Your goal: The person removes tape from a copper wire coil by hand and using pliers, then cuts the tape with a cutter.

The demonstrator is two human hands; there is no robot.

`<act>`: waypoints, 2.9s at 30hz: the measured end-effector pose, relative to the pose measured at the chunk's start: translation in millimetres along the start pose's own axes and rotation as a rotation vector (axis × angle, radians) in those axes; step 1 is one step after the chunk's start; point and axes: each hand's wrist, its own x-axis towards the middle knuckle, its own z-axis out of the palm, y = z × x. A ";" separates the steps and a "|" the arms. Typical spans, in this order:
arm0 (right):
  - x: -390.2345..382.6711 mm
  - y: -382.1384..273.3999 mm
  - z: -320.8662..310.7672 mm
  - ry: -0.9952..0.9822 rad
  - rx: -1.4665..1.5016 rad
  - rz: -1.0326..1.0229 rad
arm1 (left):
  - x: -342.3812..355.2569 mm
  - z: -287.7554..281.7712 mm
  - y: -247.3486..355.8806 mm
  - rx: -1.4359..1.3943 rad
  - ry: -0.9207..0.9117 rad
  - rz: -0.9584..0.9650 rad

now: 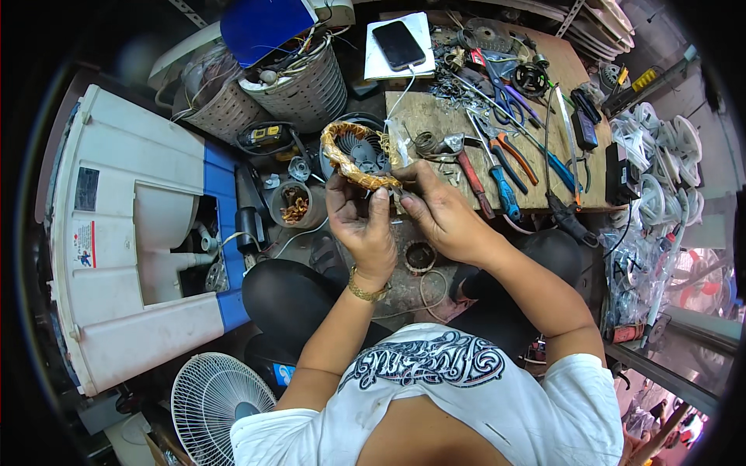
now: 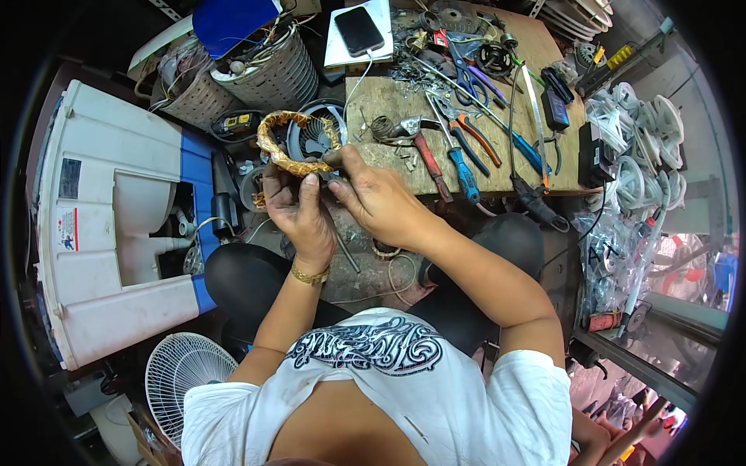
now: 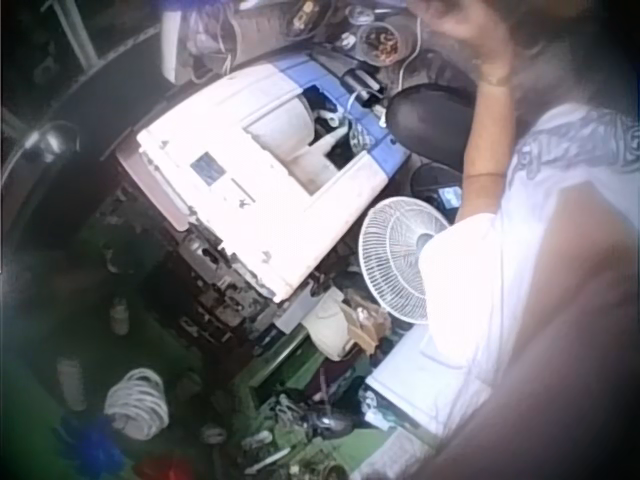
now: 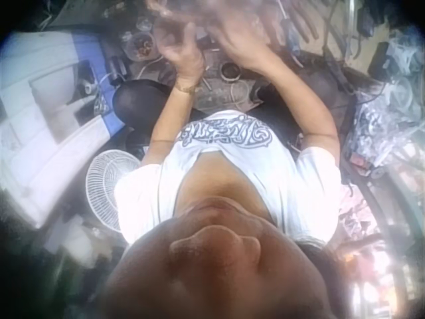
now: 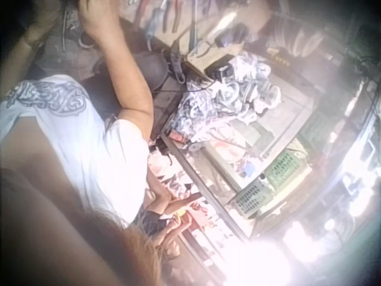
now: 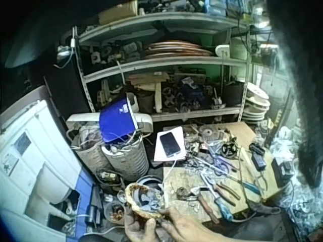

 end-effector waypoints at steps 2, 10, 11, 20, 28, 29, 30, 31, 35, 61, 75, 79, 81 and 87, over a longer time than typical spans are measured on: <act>0.9 1.6 5.1 0.029 -0.010 0.012 | 0.1 2.2 -1.3 0.022 0.018 0.019; 8.7 8.2 4.8 0.006 -0.253 0.027 | 15.7 -7.3 -5.1 -0.128 0.001 -0.204; 10.8 10.6 2.0 -0.010 -0.157 0.058 | 16.8 -9.1 -6.0 -0.154 -0.016 -0.247; 5.9 25.5 -18.3 -0.174 0.255 0.175 | 39.0 -29.1 0.2 -0.330 -0.321 -0.691; -7.0 17.0 -29.7 -0.158 -0.239 0.160 | 33.8 -26.7 -6.5 -0.258 -0.266 -0.610; -5.4 10.1 -39.5 -0.150 -0.166 0.164 | 34.7 -26.7 -6.1 -0.245 -0.257 -0.600; -5.1 2.3 -50.8 -0.144 -0.095 0.174 | 33.9 -23.7 -5.6 -0.235 -0.248 -0.593; -4.5 -0.8 -56.5 -0.137 -0.024 0.183 | 33.0 -20.4 -4.8 -0.225 -0.239 -0.587; 3.4 7.5 -49.1 0.025 0.275 0.087 | 25.2 -6.5 -2.3 -0.199 -0.263 -0.582; 2.9 -9.9 -5.3 0.205 -0.455 -0.101 | 11.2 -7.0 17.0 0.230 -0.230 -0.179; 6.7 -5.7 -21.6 -0.019 -0.057 0.199 | 11.7 -6.5 17.7 -0.008 -0.260 -0.341; 7.1 19.1 -41.2 0.023 0.427 0.428 | 21.8 -5.7 21.8 -0.200 -0.265 -0.478; 5.3 18.3 -51.4 0.018 0.505 0.453 | 23.1 -11.6 19.4 -0.305 -0.280 -0.588; 3.8 11.0 -42.2 0.029 0.665 0.494 | 20.2 -3.9 16.4 -0.291 -0.223 -0.653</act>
